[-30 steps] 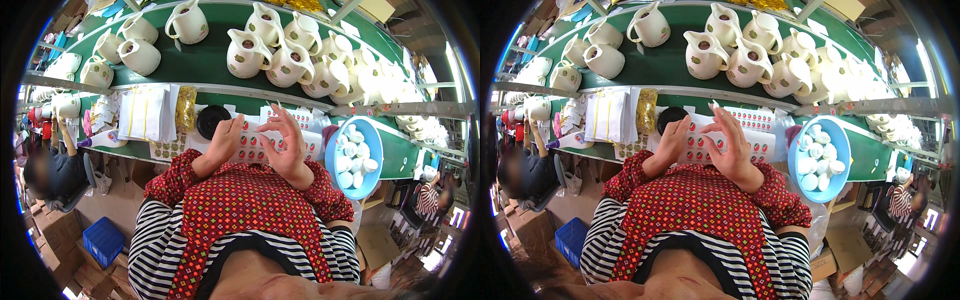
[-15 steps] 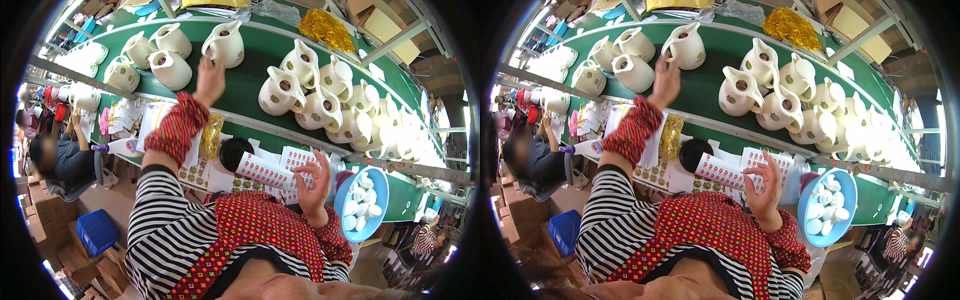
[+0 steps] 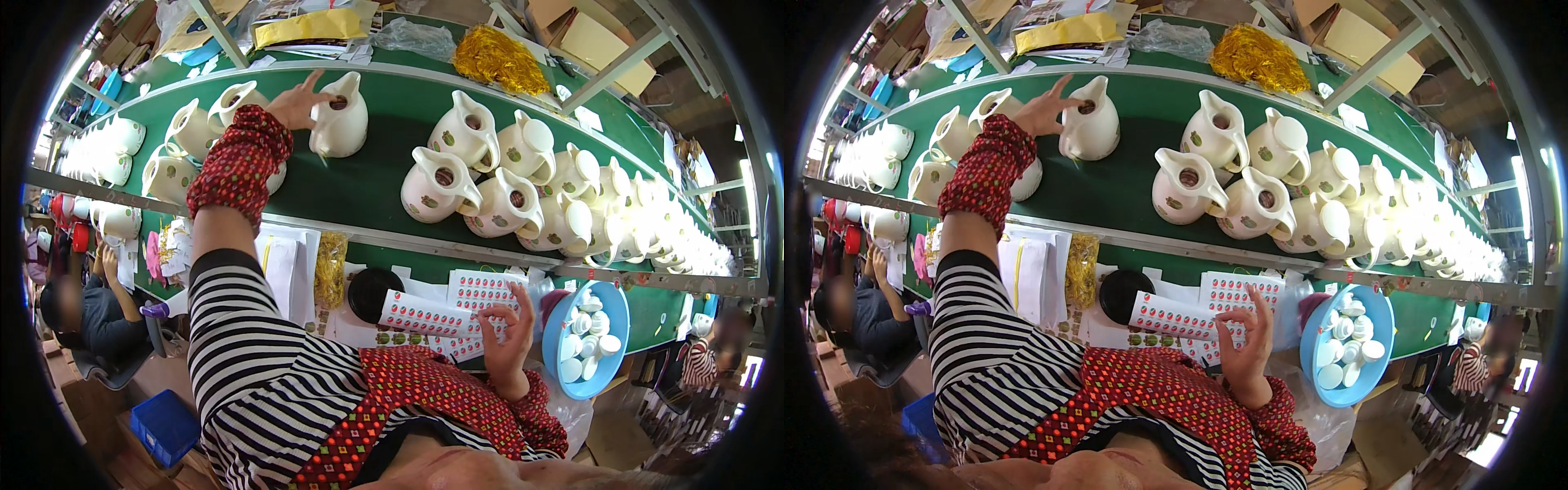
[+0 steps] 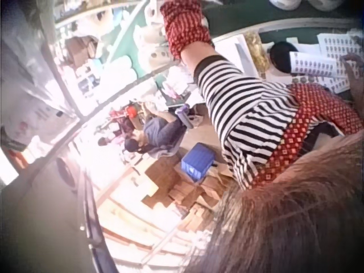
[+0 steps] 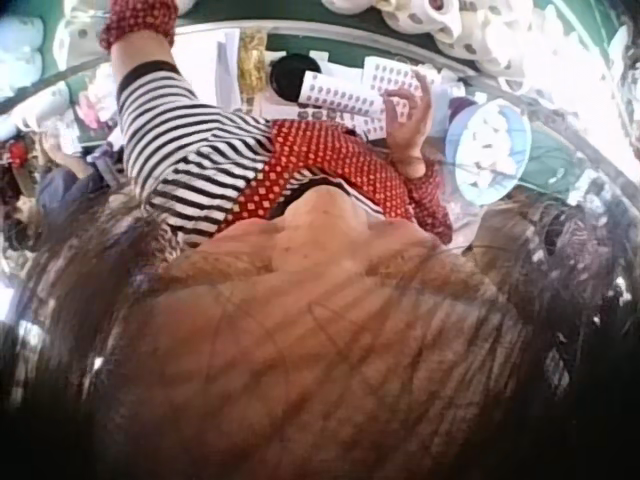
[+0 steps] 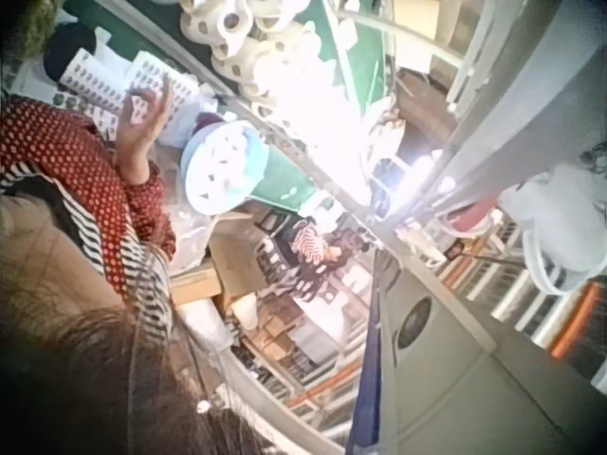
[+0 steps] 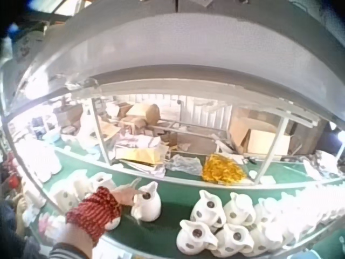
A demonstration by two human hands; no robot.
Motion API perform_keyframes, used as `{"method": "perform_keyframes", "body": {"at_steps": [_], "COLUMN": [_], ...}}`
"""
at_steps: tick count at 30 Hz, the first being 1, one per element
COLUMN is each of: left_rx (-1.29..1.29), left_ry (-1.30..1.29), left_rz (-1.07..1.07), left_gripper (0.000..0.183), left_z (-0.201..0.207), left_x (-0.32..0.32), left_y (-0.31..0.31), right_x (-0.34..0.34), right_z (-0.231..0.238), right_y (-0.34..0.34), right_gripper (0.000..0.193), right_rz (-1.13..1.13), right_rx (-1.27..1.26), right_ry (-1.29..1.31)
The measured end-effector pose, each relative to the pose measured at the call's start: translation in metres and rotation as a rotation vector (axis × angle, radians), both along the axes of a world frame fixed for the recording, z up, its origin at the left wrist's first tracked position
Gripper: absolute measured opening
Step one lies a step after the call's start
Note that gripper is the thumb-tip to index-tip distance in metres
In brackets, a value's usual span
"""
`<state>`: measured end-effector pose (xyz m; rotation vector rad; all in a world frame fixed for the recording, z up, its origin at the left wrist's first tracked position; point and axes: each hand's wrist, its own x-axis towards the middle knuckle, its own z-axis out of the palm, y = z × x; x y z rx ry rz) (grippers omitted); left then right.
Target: The person applies small decorative stickers to white ceramic pitchers on a factory assembly line. They pick up each pitcher, place a sticker on its side, and set it back on the conveyor. The person also places white plastic lids into the pitchers from a nearby blue basin.
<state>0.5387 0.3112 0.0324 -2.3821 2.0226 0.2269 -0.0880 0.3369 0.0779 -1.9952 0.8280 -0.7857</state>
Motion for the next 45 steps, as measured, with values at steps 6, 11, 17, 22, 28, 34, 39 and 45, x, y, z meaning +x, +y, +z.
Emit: {"method": "perform_keyframes", "body": {"at_steps": [6, 11, 17, 22, 28, 34, 39, 45], "left_rx": [-0.201, -0.267, 0.01, 0.321, 0.404, 0.409, 0.417, 0.381], "left_ry": [0.175, 0.629, 1.496, 1.783, 1.778, 1.662, 1.623, 1.609], "left_rz": [0.331, 0.885, 0.752, 0.782, 0.685, 0.681, 0.683, 0.676], "left_gripper": [0.055, 0.055, 0.058, 0.057, 0.056, 0.052, 0.051, 0.053], "left_z": [-0.064, -0.034, 0.001, -0.026, -0.01, 0.02, 0.033, 0.026], "left_x": [-0.028, -0.067, -0.174, -0.283, -0.326, -0.343, -0.35, -0.349], "left_y": [0.036, 0.048, 0.104, 0.131, 0.128, 0.124, 0.126, 0.126], "right_x": [0.017, 0.016, 0.021, 0.02, 0.0, -0.004, -0.005, -0.005], "right_z": [0.017, 0.044, 0.083, 0.097, 0.091, 0.095, 0.096, 0.088], "right_y": [-0.004, -0.012, -0.007, 0.015, 0.042, 0.048, 0.054, 0.051], "right_gripper": [0.087, 0.089, 0.098, 0.095, 0.094, 0.094, 0.098, 0.096], "right_rz": [0.039, 0.065, 0.197, 0.395, 0.402, 0.458, 0.477, 0.519], "right_rx": [0.11, 0.102, 0.373, 0.524, 0.512, 0.397, 0.375, 0.246], "right_ry": [-0.084, -0.177, -0.326, -0.201, -0.117, -0.081, -0.031, 0.03]}}
